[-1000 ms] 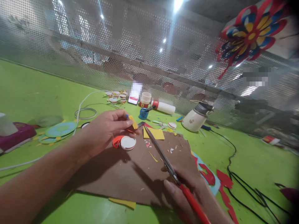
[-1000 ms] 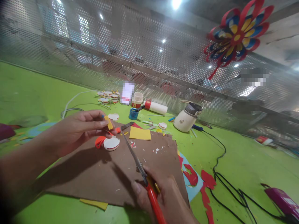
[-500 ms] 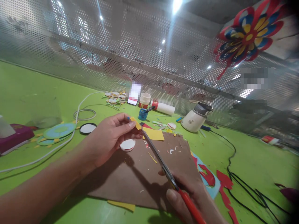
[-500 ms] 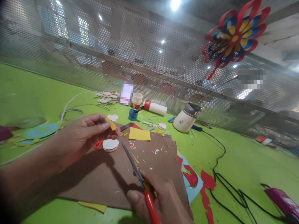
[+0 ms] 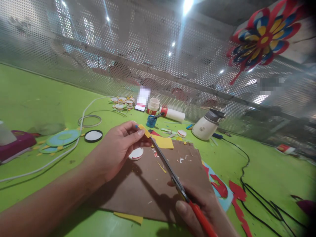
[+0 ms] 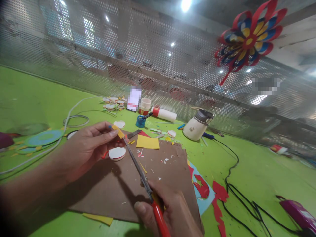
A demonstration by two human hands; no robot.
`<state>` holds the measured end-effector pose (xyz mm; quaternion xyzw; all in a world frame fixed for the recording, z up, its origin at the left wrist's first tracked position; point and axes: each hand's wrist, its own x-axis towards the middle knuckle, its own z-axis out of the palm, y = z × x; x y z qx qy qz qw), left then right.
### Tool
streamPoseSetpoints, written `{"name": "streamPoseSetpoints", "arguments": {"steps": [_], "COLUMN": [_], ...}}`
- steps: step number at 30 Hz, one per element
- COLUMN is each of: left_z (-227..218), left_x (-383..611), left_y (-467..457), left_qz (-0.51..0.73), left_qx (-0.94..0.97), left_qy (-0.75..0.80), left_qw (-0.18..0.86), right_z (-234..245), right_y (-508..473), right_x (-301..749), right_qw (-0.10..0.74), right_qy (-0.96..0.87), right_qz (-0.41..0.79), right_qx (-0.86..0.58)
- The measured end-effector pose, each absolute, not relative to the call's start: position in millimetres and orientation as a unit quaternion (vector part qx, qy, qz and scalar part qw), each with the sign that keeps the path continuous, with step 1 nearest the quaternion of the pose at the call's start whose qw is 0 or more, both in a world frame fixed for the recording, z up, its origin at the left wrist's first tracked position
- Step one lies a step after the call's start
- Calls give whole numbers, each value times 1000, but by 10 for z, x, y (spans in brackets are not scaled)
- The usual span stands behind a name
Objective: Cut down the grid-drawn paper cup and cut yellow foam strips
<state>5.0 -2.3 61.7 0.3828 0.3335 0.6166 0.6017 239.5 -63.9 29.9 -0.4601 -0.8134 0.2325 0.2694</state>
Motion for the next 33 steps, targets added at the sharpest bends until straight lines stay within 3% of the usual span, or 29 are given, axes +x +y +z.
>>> {"name": "streamPoseSetpoints", "arguments": {"steps": [33], "left_z": [596], "left_x": [78], "left_y": [-37], "left_qz": [636], "left_qx": [389], "left_qy": [313], "left_qw": [588], "right_z": [270], "right_y": [-655], "right_x": [2402], "right_qw": [242], "right_qy": [-818], "right_qz": [227], "right_qx": [-471]}}
